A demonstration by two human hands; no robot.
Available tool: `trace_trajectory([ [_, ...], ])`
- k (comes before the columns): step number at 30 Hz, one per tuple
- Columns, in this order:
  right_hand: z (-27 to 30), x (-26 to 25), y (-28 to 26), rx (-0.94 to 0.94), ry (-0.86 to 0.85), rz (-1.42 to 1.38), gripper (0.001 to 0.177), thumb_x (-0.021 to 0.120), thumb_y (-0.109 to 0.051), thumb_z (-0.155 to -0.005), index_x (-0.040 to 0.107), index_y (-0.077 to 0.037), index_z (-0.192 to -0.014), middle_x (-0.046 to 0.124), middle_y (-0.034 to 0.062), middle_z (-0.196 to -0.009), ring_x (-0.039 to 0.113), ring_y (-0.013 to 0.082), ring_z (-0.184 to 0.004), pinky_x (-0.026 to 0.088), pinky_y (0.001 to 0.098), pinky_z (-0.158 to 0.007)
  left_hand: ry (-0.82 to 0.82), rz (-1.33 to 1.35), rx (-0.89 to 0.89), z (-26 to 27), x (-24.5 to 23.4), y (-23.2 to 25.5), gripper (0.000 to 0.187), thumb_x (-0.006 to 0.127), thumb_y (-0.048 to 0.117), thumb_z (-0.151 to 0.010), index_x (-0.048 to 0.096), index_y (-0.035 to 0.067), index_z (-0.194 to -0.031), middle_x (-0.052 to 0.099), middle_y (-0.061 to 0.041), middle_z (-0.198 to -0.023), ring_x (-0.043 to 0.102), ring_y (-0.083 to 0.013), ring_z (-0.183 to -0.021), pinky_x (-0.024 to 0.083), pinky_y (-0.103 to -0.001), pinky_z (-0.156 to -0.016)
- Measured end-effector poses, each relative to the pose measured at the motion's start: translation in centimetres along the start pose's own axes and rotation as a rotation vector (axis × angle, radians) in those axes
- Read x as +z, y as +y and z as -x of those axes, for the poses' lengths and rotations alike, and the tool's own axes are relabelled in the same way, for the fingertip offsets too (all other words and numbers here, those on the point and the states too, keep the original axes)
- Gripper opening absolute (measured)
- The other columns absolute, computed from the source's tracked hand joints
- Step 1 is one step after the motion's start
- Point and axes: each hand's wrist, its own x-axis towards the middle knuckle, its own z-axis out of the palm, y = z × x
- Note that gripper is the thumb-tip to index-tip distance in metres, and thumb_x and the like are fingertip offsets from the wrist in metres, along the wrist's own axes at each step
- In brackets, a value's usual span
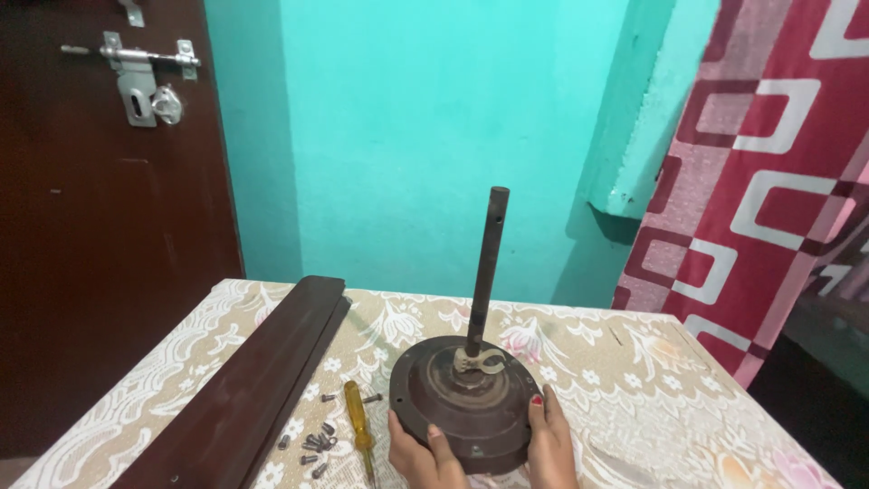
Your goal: The person disassembles an electric fan motor assembly on a table. They remove a fan blade, loosen and remove a central retaining clip with a screwdriver, detach the motor housing halves, and separate the internal stator and rotor components.
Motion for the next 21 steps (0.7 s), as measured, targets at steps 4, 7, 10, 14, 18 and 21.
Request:
trace_trajectory([
  [4, 3.9, 2.7, -3.3, -0.365, 0.107, 0.449, 0.055, 0.049, -0.021, -0.103, 0.039, 0.006, -0.15, 0.047, 0.0271, -0.152, 0.042, 0.0379, -0.144, 0.029, 0.0408, -0.118, -0.05, -0.017, 0.012, -1.3, -0.4, 1.0, 0.07, 0.051, 0.016, -0.096, 0.018, 0.002, -0.157, 0.026, -0.031, -0.15, 0.042, -0.0456, -0.134, 0.036, -0.048, -0.11],
  [7, 8.2, 4.9, -6.9, -0.795, 0.05, 0.679, 0.048, 0.058, -0.014, -0.096, 0.05, 0.004, -0.14, 0.052, 0.027, -0.144, 0.039, 0.0436, -0.143, 0.026, 0.0461, -0.117, -0.085, 0.005, 0.032, -2.6, -1.0, 1.2, 0.064, 0.049, 0.016, -0.098, 0.025, 0.003, -0.156, 0.033, -0.029, -0.148, 0.044, -0.0444, -0.134, 0.037, -0.048, -0.111],
  [10, 10.3, 8.1, -11.0, -0.985, -0.163, 0.714, 0.029, 0.067, -0.009, -0.089, 0.068, -0.002, -0.117, 0.068, 0.019, -0.125, 0.056, 0.0381, -0.132, 0.036, 0.0465, -0.112, -0.069, 0.0, 0.136, -3.0, -0.9, 0.8, 0.064, 0.052, 0.016, -0.097, 0.028, 0.001, -0.155, 0.039, -0.03, -0.143, 0.046, -0.0451, -0.131, 0.038, -0.049, -0.11],
  [14, 11.4, 11.9, -14.6, -0.612, -0.688, 0.725, 0.017, 0.067, -0.002, -0.084, 0.077, -0.005, -0.098, 0.078, 0.0111, -0.104, 0.075, 0.0272, -0.106, 0.058, 0.0392, -0.093, -0.076, 0.013, 0.236, -2.8, -0.9, 0.1, 0.064, 0.052, 0.018, -0.097, 0.029, 0.001, -0.154, 0.041, -0.029, -0.143, 0.047, -0.0444, -0.131, 0.038, -0.048, -0.109],
  [18, 10.3, 16.6, -15.4, -0.832, -1.08, 1.007, 0.023, 0.068, -0.002, -0.076, 0.079, -0.009, -0.096, 0.075, 0.0085, -0.11, 0.069, 0.0306, -0.104, 0.056, 0.0426, -0.085, -0.083, 0.055, 0.222, -3.1, -2.3, 0.5, 0.063, 0.052, 0.019, -0.098, 0.03, 0.001, -0.154, 0.042, -0.029, -0.142, 0.048, -0.0438, -0.13, 0.039, -0.048, -0.109],
  [21, 10.6, 20.4, -13.6, -1.044, -1.208, 1.664, 0.013, 0.07, -0.007, -0.086, 0.079, -0.016, -0.089, 0.074, 0.0072, -0.097, 0.067, 0.0277, -0.106, 0.05, 0.0457, -0.089, -0.095, 0.073, 0.229, -3.2, -2.8, 1.3, 0.063, 0.052, 0.02, -0.098, 0.031, 0.001, -0.153, 0.043, -0.029, -0.142, 0.048, -0.0434, -0.13, 0.039, -0.048, -0.109],
])
